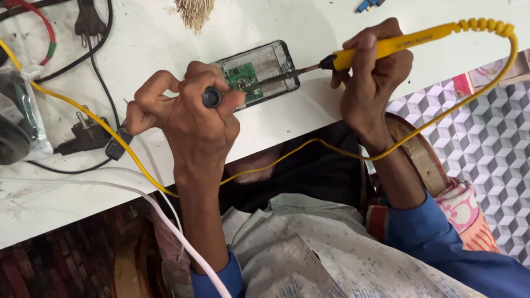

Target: The person uses a soldering iron and a screwdriver to work on the exposed circuit board of a disassembled smartphone. They repeatedly apply heat to specific points on the board while occasionally using the screwdriver to adjust components.

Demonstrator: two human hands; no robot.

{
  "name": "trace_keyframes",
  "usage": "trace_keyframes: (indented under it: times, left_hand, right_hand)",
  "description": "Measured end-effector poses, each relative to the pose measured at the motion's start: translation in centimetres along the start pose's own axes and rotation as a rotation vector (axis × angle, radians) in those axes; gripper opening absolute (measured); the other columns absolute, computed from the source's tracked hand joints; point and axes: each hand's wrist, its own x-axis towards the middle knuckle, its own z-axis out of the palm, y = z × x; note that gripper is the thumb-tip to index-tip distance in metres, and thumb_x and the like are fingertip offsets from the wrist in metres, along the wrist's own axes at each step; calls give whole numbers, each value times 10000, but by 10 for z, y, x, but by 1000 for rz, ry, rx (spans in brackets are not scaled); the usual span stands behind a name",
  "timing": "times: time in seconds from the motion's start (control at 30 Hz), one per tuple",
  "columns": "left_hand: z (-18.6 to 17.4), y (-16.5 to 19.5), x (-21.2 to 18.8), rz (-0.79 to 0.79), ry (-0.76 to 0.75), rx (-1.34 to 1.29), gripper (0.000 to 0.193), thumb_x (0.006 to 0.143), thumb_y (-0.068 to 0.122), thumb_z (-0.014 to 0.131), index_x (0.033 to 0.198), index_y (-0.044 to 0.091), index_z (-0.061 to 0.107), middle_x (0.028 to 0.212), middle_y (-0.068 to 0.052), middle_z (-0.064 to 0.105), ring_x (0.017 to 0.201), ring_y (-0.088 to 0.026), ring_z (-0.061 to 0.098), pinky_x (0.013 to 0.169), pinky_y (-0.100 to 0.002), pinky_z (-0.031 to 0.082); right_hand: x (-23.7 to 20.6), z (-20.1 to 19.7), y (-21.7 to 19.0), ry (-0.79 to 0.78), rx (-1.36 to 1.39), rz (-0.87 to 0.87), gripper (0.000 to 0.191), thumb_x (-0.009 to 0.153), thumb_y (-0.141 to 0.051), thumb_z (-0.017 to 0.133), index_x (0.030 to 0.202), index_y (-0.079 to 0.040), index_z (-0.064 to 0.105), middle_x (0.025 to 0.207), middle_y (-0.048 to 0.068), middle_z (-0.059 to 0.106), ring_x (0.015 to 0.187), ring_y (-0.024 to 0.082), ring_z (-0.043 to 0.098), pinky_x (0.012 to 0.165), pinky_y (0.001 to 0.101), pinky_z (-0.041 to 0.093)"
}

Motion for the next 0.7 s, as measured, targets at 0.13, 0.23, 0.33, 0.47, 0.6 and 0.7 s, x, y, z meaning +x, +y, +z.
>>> trace_keyframes:
  times: [0.13,0.23,0.33,0.47,0.6,0.7]
  left_hand:
    - [0,-1,-2,19,23,-8,430,981,292,821,1115,171,431,864,161,680,1104,-205,319,978,-452,170]
    - [1,-2,-2,21,18,-35,441,988,278,833,1138,162,435,858,164,666,1119,-210,321,969,-446,169]
    - [1,-2,-3,22,3,-32,418,977,233,809,1146,168,433,886,165,673,1135,-207,319,969,-437,161]
    - [2,-2,-3,28,27,-27,427,960,271,817,1125,166,437,878,167,682,1114,-206,322,979,-451,168]
    - [3,-2,-3,40,40,-21,419,965,293,811,1115,165,441,868,168,684,1104,-203,321,971,-449,167]
    - [2,-2,-3,25,34,2,403,1003,298,813,1104,172,444,820,171,655,1090,-212,317,982,-457,174]
  right_hand:
    - [-2,0,0,38,4,19,357,1191,-311,506,1035,10,494,754,90,545,496,137,566,416,249,452]
    - [-1,-1,0,32,-34,6,364,1191,-316,508,1021,5,496,679,71,537,471,122,547,413,244,448]
    - [-2,-1,0,39,-51,-9,363,1185,-318,506,1017,4,505,666,67,537,457,109,526,404,234,433]
    - [-3,-3,1,56,-72,-12,356,1185,-317,505,1018,-3,505,663,67,546,447,99,512,402,218,398]
    - [-7,-5,3,74,-100,-3,354,1191,-314,511,1020,-4,511,668,69,550,447,96,504,402,218,390]
    - [-7,-6,5,77,-122,-21,357,1190,-316,512,1020,-3,514,657,63,539,438,90,494,404,215,377]
